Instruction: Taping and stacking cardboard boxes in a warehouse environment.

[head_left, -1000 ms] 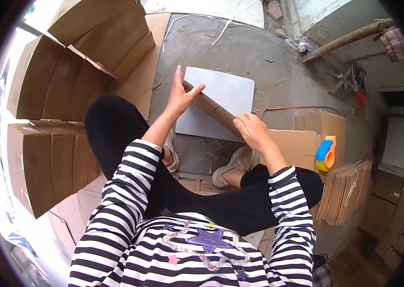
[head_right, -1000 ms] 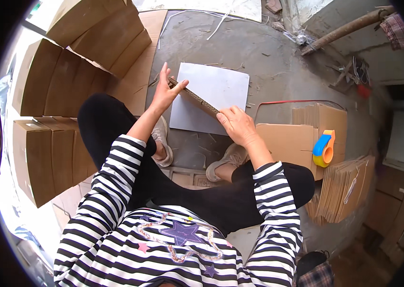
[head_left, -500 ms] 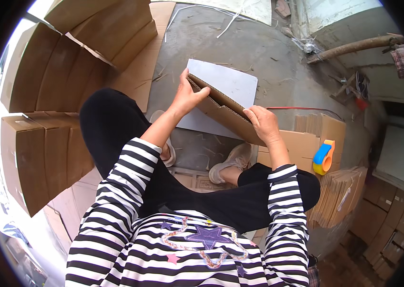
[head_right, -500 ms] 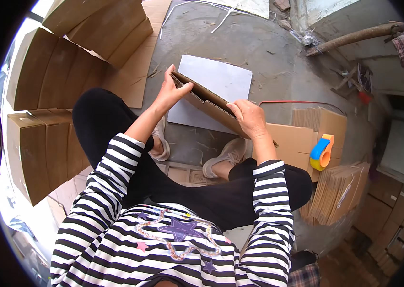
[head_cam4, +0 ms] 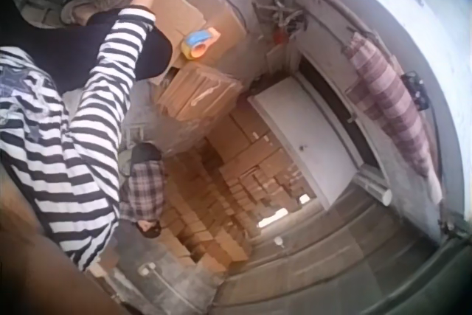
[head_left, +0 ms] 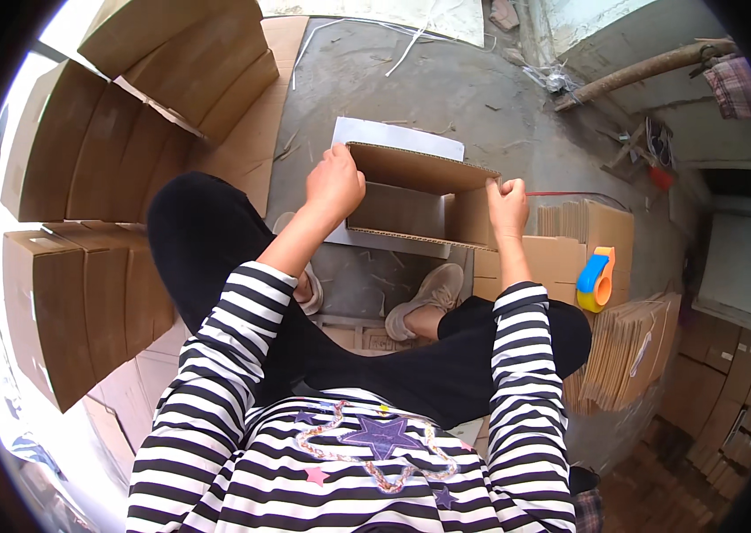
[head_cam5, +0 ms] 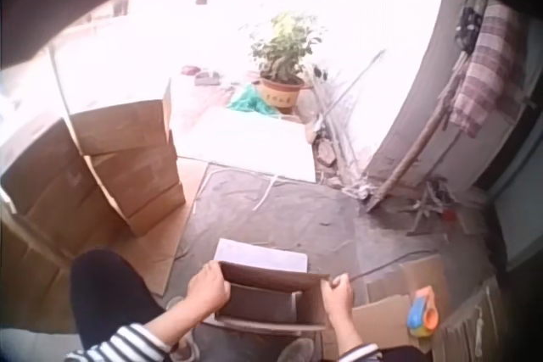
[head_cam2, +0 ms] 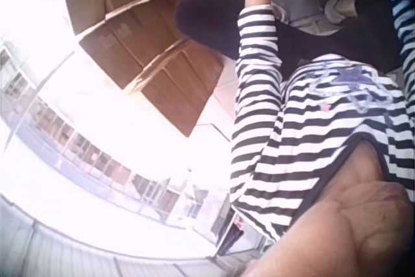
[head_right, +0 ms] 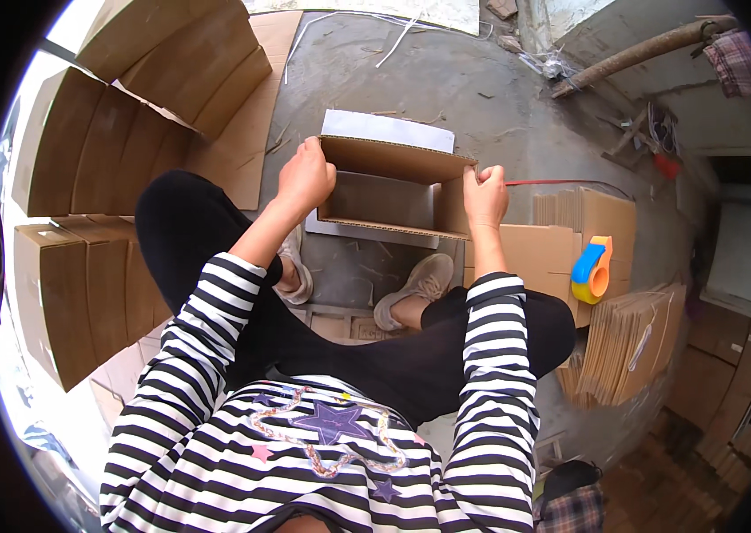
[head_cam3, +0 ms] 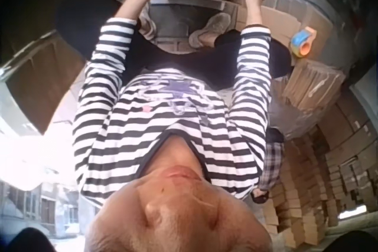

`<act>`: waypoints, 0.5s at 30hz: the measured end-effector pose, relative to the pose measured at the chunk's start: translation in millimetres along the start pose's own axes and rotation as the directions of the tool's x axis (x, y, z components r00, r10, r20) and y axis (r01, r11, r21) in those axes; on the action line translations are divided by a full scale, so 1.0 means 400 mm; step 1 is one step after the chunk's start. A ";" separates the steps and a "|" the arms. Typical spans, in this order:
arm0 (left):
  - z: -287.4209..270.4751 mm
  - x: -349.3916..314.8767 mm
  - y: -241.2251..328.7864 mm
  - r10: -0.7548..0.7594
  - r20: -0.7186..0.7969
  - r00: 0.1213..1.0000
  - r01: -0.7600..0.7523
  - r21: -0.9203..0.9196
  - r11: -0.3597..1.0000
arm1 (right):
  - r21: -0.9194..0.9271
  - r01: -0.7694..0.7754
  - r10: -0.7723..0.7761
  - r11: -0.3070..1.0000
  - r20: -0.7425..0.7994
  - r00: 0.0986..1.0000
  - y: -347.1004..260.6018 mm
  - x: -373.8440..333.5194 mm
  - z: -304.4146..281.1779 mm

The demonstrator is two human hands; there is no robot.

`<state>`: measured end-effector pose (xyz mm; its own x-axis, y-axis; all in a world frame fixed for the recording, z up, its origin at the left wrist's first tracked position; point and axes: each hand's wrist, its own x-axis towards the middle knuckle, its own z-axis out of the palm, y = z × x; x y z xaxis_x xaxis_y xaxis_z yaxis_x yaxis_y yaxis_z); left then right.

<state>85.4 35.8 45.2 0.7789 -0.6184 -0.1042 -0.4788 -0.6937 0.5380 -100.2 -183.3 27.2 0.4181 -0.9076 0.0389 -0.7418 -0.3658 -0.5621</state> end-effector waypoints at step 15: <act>0.155 0.028 0.047 0.156 -0.009 0.988 -0.135 0.455 0.880 | -0.334 0.043 -0.030 0.942 0.043 0.999 -0.070 -0.056 0.050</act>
<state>60.1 -6.9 2.4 0.6982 -0.7158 -0.0111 -0.7109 -0.6951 0.1074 -78.0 -148.7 25.6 0.4622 -0.8866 0.0202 -0.8558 -0.4519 -0.2517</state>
